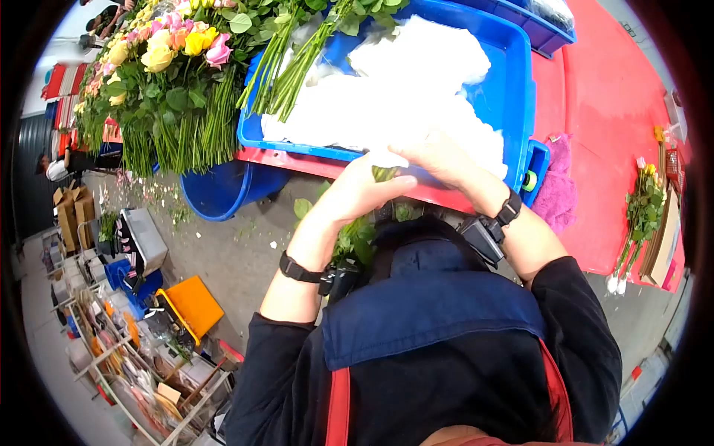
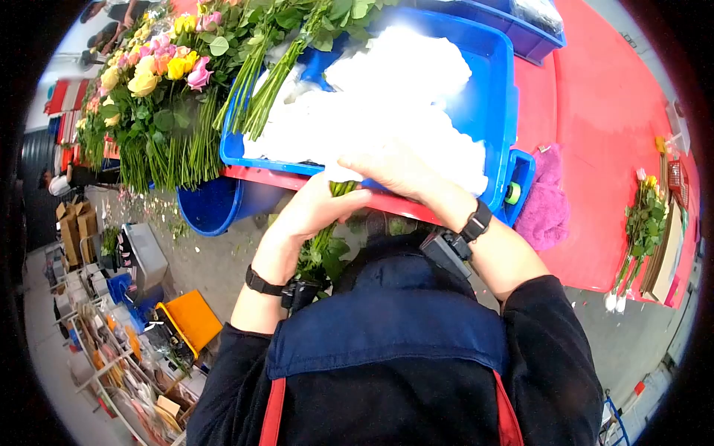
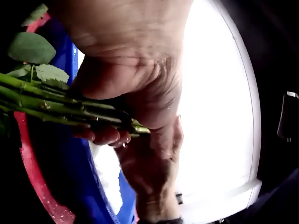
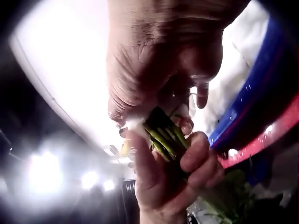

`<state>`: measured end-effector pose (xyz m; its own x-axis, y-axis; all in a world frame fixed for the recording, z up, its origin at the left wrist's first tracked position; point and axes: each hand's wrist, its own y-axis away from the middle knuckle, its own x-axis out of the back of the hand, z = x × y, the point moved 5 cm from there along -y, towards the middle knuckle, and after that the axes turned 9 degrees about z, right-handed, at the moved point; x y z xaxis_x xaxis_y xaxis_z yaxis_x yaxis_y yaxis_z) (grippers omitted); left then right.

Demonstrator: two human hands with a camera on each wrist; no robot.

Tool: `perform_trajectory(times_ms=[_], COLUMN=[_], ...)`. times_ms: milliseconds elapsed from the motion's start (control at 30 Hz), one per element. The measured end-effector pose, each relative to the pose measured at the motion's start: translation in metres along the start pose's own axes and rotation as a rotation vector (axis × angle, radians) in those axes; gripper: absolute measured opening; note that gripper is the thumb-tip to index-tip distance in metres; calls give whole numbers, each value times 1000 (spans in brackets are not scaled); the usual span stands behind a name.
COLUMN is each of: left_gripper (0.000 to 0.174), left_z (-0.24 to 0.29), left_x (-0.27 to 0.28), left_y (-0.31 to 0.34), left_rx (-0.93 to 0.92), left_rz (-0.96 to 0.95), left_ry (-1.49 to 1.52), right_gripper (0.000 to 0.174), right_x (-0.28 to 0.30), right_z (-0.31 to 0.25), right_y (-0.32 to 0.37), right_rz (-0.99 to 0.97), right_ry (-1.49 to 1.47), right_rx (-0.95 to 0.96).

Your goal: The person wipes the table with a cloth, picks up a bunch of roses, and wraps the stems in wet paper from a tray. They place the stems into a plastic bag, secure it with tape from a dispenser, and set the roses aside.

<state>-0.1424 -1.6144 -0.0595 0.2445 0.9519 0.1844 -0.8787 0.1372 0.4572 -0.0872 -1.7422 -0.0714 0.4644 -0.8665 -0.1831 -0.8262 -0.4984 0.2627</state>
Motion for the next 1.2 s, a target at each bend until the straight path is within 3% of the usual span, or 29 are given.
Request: perform_trajectory(times_ms=[33, 67, 100, 167, 200, 233, 333, 367, 500, 567, 733, 833, 933, 1000, 1067, 1167, 1200], left_gripper=[30, 32, 40, 46, 49, 47, 47, 43, 41, 41, 39, 36, 33, 33, 33, 36, 37], left_z=[-7, -12, -21, -26, -29, -30, -34, -30, -42, -42, -34, -45, -49, -42, -40, -45, -45], left_x=[6, 7, 5, 7, 9, 10, 16, 14, 17, 16, 15, 26, 49, 63, 74, 87, 90], left_y=[3, 7, 12, 17, 15, 11, 8, 10, 7, 7, 5, -5, -9, -12, -17, -26, -25], left_rx=[19, 41, 113, 159, 181, 141, 74, -2, 12, 32, 104, 17, 90, 92, 89, 102, 121], left_rz=[-101, -206, -85, -55, -45, -173, -236, -68, 62, 84, 100, 90, 200, 190, 163, 92, 61], left_ry=[184, 364, 523, 599, 635, 745, 773, 911, 930, 928, 891, 728, 599, 611, 637, 647, 668], right_gripper=[31, 31, 31, 33, 34, 35, 33, 31, 26, 27, 33, 40, 45, 49, 34, 21, 19], right_x=[-8, -15, -24, -46, -52, -57, -60, -60, -60, -61, -55, -52, -27, 12, 34, 40, 36], right_z=[-5, -6, -10, -5, -2, 0, 1, 1, 1, 12, 29, 22, 12, -1, -4, 17, 20], right_y=[-1, 0, 2, 9, 9, 8, 8, 6, 2, -8, -18, -30, -28, -30, -34, -35, -31], right_rz=[13, -1, -11, -43, -24, -7, -33, 1, 1, 70, 115, 91, 154, 492, 629, 450, 447], right_ry=[14, -67, -150, -428, -460, -488, -339, -315, -301, -303, -350, -327, 58, 594, 1216, 1354, 1366], right_rx=[101, 46, -8, -192, -145, -97, -147, -128, -201, -41, 14, 88, 215, 497, 651, 395, 420])
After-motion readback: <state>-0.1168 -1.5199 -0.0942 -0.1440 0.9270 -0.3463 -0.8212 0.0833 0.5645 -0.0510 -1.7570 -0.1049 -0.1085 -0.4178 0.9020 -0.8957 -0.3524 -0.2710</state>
